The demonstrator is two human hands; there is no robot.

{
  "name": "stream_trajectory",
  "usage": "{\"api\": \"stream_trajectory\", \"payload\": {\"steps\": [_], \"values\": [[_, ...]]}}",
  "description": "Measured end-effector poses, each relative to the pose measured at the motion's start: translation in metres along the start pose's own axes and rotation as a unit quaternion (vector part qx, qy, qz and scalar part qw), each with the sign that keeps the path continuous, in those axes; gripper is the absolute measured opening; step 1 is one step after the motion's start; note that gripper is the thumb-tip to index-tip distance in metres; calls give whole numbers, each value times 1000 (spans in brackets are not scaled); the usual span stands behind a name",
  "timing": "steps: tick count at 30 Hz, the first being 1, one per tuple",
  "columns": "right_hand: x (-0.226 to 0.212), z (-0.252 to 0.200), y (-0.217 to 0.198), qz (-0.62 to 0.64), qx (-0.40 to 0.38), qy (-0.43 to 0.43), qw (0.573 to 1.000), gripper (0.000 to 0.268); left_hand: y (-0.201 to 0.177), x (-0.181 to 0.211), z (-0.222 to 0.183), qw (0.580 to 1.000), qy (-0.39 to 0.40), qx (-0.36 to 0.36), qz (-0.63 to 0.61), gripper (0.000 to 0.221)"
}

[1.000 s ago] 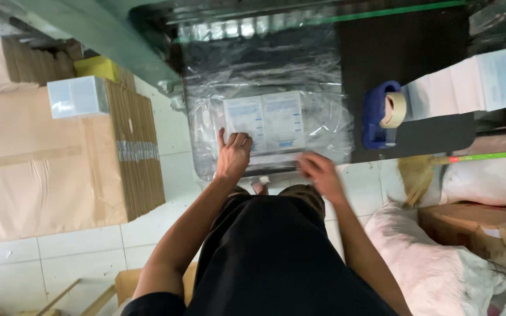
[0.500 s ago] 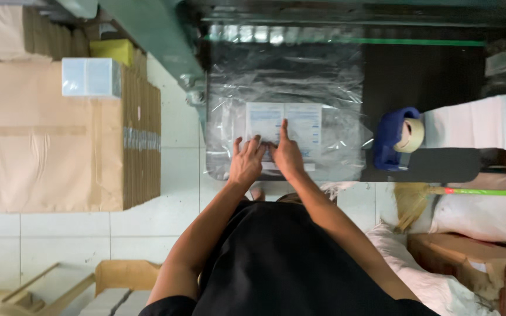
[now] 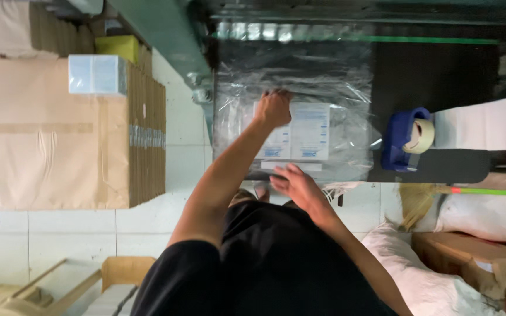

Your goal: The person takes stacks of paper documents, inserts them into individual plastic bags, and seals the bags by hand using tape from a dispenser before placing them into a larger pile.

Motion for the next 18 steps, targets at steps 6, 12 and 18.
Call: {"api": "stream_trajectory", "payload": {"steps": [6, 12, 18], "values": [[-40, -4, 22, 277, -13, -42, 960, 95, 71, -26, 16, 964, -127, -226, -58, 44], [-28, 10, -9, 166, 51, -98, 980, 27, 44, -57, -27, 954, -141, -245, -95, 58], [-63, -9, 26, 197, 104, -106, 969, 49, 38, -65, -51, 888, -221, -278, -292, 78]]}}
Point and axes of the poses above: each hand's wrist, its own z-axis towards the middle knuckle, its own y-axis out of the palm, x = y × z, the point moved 6 cm from there along z, towards the middle knuckle, and after that the axes turned 1 degree about -y, right-handed, at the moved point
